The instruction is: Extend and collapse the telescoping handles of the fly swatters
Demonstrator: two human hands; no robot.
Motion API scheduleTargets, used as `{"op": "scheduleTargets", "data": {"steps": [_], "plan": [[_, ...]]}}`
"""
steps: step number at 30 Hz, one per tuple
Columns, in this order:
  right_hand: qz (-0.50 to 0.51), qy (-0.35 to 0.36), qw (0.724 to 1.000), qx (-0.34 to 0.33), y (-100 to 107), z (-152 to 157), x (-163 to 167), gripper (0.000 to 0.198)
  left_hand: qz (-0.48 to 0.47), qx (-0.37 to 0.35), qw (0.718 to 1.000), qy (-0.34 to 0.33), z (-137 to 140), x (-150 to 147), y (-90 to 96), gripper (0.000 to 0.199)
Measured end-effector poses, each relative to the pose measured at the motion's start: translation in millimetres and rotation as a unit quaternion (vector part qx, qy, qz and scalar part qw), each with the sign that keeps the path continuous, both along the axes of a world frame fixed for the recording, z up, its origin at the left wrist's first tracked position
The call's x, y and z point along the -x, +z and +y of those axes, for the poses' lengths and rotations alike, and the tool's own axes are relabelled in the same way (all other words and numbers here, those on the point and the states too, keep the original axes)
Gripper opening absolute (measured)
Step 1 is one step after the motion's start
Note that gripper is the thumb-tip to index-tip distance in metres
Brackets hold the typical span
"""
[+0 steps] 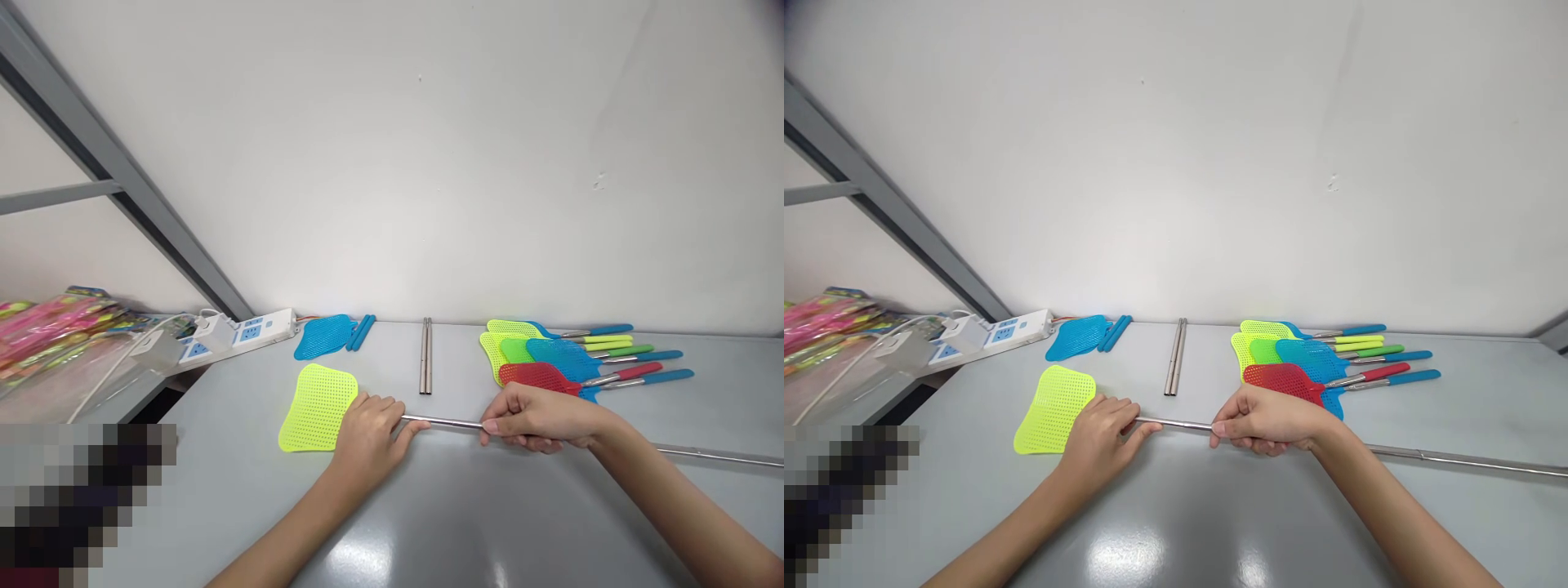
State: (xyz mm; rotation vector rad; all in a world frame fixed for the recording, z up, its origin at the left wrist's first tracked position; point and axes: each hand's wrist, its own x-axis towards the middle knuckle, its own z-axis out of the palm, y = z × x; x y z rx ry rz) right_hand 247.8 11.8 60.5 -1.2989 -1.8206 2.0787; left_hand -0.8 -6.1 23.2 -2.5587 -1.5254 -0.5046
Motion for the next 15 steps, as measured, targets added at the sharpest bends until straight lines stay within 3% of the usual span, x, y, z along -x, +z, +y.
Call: {"op": "scheduleTargets", "data": {"steps": [15], "plan": [[-0.014, 0.015, 1.000, -0.024, -0.7, -0.1, 0.9, 0.029, -0.002, 0.017, 1.000, 0.010, -9.4, -6.2, -2.6, 0.043]]}}
